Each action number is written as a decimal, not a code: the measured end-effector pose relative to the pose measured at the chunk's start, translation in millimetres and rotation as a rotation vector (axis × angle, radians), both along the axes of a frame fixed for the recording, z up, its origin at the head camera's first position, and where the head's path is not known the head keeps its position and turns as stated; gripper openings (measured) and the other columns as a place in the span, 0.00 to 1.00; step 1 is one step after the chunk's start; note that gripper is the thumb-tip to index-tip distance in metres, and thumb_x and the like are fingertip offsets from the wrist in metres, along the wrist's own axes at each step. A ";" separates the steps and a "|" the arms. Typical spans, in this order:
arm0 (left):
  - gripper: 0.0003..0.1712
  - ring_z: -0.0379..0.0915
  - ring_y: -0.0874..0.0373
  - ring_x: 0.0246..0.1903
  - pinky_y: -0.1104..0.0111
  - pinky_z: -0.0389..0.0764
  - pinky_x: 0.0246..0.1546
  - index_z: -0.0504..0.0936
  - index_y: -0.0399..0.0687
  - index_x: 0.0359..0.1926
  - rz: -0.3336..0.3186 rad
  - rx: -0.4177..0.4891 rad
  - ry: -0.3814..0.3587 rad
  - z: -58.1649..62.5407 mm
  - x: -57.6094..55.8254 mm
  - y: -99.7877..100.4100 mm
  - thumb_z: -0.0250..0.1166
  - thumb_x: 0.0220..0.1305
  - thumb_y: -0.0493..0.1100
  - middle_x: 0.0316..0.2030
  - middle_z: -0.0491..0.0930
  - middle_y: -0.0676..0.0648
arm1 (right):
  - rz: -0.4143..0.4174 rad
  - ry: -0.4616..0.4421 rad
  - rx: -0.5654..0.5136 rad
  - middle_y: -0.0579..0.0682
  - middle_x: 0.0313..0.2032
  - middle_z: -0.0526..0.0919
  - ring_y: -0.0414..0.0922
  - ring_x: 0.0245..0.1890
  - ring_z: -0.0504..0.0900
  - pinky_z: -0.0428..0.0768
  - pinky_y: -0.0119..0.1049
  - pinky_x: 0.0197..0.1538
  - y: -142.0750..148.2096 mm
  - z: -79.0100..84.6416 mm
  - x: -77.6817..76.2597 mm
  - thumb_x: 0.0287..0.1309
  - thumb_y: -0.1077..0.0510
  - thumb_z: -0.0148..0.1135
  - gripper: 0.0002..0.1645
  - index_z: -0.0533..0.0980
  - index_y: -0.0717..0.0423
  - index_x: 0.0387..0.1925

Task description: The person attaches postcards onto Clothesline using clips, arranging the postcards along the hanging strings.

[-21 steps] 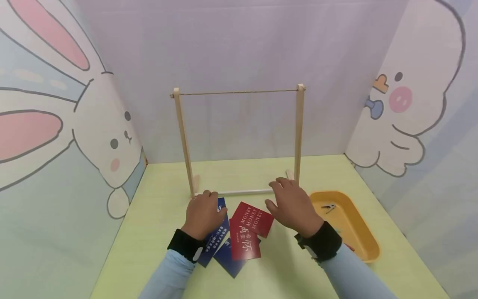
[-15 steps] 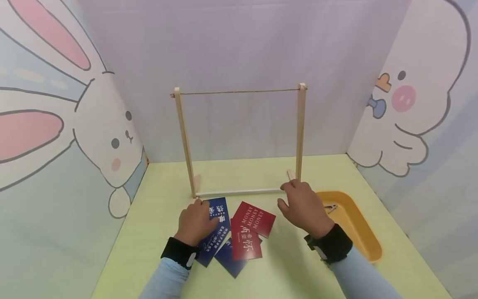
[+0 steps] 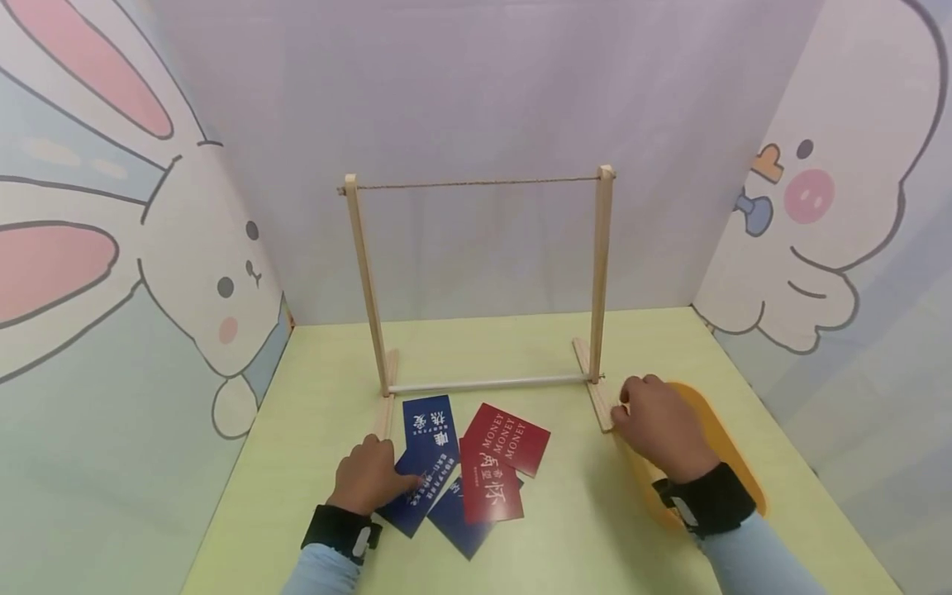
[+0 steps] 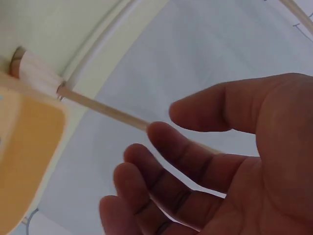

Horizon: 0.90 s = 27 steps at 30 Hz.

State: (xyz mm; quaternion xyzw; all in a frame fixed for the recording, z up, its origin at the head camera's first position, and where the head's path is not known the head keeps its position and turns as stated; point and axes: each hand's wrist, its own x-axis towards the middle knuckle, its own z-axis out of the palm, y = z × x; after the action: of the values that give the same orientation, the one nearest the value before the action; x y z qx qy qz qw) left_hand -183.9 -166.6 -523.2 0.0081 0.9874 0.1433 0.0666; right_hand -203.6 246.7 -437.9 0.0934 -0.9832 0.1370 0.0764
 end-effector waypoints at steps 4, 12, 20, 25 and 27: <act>0.37 0.64 0.53 0.20 0.64 0.69 0.16 0.77 0.40 0.30 0.019 0.022 -0.027 -9.2 2.1 -1.4 0.78 0.30 0.65 0.23 0.66 0.46 | 0.001 -0.092 0.031 0.47 0.18 0.65 0.44 0.17 0.64 0.62 0.37 0.18 22.5 -7.6 1.9 0.48 0.62 0.60 0.09 0.71 0.55 0.17; 0.45 0.65 0.53 0.21 0.62 0.73 0.20 0.75 0.36 0.37 0.048 0.042 -0.021 -20.2 8.0 -2.8 0.80 0.25 0.64 0.25 0.67 0.45 | -0.037 -0.289 0.100 0.47 0.16 0.68 0.45 0.16 0.66 0.64 0.38 0.19 48.9 -31.1 3.0 0.44 0.61 0.63 0.07 0.72 0.55 0.18; 0.45 0.66 0.54 0.21 0.61 0.74 0.21 0.76 0.34 0.42 0.061 0.069 -0.019 -26.9 8.8 -2.8 0.82 0.25 0.58 0.25 0.69 0.46 | -0.056 -0.386 0.085 0.49 0.16 0.70 0.46 0.14 0.68 0.66 0.39 0.17 61.1 -52.3 3.6 0.44 0.60 0.60 0.06 0.70 0.57 0.22; 0.43 0.66 0.54 0.23 0.61 0.73 0.21 0.76 0.36 0.39 0.062 0.093 0.004 -28.3 9.6 -3.9 0.83 0.23 0.57 0.25 0.69 0.46 | -0.053 -0.388 0.100 0.50 0.18 0.72 0.46 0.15 0.69 0.68 0.40 0.16 64.9 -62.4 0.2 0.45 0.61 0.56 0.03 0.71 0.57 0.24; 0.41 0.65 0.55 0.23 0.62 0.73 0.21 0.76 0.37 0.38 0.058 0.110 0.019 -27.6 10.6 -4.6 0.83 0.23 0.57 0.25 0.68 0.47 | -0.045 -0.382 0.116 0.50 0.19 0.73 0.47 0.16 0.69 0.69 0.41 0.17 66.6 -66.0 -1.4 0.47 0.61 0.55 0.03 0.71 0.57 0.25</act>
State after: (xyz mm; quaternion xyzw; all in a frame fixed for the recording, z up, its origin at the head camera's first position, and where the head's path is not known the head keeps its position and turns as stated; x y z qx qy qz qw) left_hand -173.3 -171.1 -550.8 -0.0154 0.9784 0.1991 0.0526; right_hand -205.0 313.3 -503.9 0.0478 -0.9879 0.0937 -0.1140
